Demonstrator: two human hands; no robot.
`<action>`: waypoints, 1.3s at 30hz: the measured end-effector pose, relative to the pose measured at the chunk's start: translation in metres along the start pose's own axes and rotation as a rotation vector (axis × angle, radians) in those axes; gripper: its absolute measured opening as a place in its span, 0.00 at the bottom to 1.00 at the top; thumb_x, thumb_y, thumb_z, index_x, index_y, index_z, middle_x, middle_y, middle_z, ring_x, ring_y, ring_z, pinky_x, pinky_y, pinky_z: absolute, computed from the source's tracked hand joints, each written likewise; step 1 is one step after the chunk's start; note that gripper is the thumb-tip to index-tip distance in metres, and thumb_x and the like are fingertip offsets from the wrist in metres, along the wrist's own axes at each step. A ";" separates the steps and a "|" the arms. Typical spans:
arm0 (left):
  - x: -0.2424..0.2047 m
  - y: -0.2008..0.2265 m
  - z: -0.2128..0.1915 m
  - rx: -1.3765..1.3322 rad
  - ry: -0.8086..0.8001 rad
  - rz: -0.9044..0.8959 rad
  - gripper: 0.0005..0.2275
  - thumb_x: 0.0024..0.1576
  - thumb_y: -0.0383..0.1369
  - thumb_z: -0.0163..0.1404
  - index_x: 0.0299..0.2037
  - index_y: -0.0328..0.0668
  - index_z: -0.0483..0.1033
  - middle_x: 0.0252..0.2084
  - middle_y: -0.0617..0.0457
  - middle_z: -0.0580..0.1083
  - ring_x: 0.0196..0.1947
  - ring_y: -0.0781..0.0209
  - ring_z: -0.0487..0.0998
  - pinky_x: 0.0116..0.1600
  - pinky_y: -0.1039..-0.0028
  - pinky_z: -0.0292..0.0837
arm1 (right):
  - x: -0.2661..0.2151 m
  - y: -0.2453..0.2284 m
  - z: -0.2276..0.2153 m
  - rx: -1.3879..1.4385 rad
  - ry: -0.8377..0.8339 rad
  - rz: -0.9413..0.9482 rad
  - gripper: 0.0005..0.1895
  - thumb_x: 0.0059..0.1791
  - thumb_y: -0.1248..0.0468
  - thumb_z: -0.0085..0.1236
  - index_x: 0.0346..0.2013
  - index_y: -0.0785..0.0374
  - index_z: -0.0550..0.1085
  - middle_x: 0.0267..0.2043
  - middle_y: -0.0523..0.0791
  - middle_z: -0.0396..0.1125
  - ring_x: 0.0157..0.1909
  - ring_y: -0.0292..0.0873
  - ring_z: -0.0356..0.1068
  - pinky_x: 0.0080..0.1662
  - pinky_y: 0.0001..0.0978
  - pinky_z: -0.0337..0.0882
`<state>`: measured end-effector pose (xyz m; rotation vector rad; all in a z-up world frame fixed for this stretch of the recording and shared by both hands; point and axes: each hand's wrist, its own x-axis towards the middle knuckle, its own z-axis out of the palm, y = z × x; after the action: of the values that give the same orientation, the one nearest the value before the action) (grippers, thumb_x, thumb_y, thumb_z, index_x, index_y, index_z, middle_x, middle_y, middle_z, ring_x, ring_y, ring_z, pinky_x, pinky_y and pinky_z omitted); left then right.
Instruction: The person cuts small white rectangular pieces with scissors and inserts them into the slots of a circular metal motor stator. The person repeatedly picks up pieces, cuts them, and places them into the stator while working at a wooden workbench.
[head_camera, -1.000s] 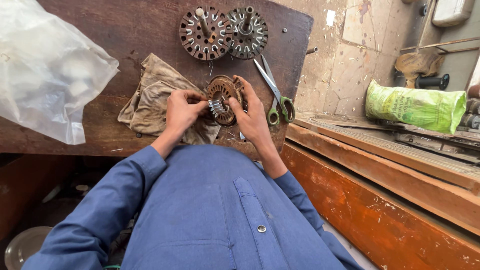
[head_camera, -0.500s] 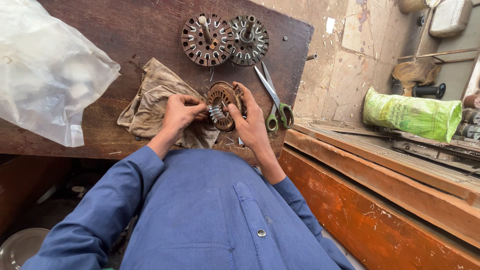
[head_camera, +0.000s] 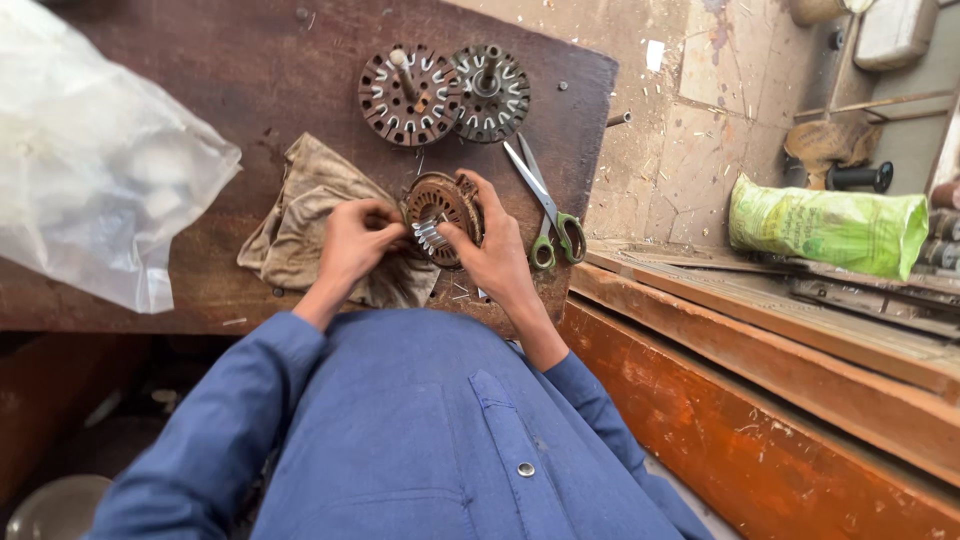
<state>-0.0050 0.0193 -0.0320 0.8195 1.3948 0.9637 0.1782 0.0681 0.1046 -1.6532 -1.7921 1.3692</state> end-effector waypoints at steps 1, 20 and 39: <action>-0.004 0.001 -0.004 -0.040 0.025 0.044 0.04 0.55 0.23 0.57 0.38 0.33 0.82 0.32 0.53 0.81 0.31 0.67 0.82 0.38 0.78 0.79 | 0.001 0.000 -0.001 0.021 -0.002 0.074 0.30 0.50 0.67 0.59 0.67 0.62 0.62 0.53 0.51 0.75 0.51 0.44 0.79 0.52 0.36 0.81; -0.064 0.127 -0.010 -0.979 -0.453 -0.134 0.47 0.47 0.63 0.58 0.73 0.50 0.55 0.74 0.39 0.58 0.72 0.36 0.61 0.72 0.39 0.60 | 0.001 0.057 -0.067 -0.227 0.514 -0.026 0.24 0.48 0.61 0.68 0.56 0.61 0.73 0.54 0.51 0.73 0.56 0.49 0.76 0.58 0.40 0.74; -0.127 0.188 -0.015 -1.372 -0.498 0.482 0.33 0.65 0.61 0.38 0.53 0.34 0.76 0.50 0.40 0.75 0.70 0.42 0.66 0.73 0.29 0.60 | -0.028 0.082 -0.098 0.530 -0.017 0.110 0.16 0.55 0.67 0.41 0.58 0.62 0.64 0.36 0.42 0.69 0.41 0.36 0.73 0.47 0.32 0.76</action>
<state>-0.0245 -0.0201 0.1910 0.2495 -0.0791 1.6078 0.3083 0.0712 0.0948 -1.4602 -1.2072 1.7214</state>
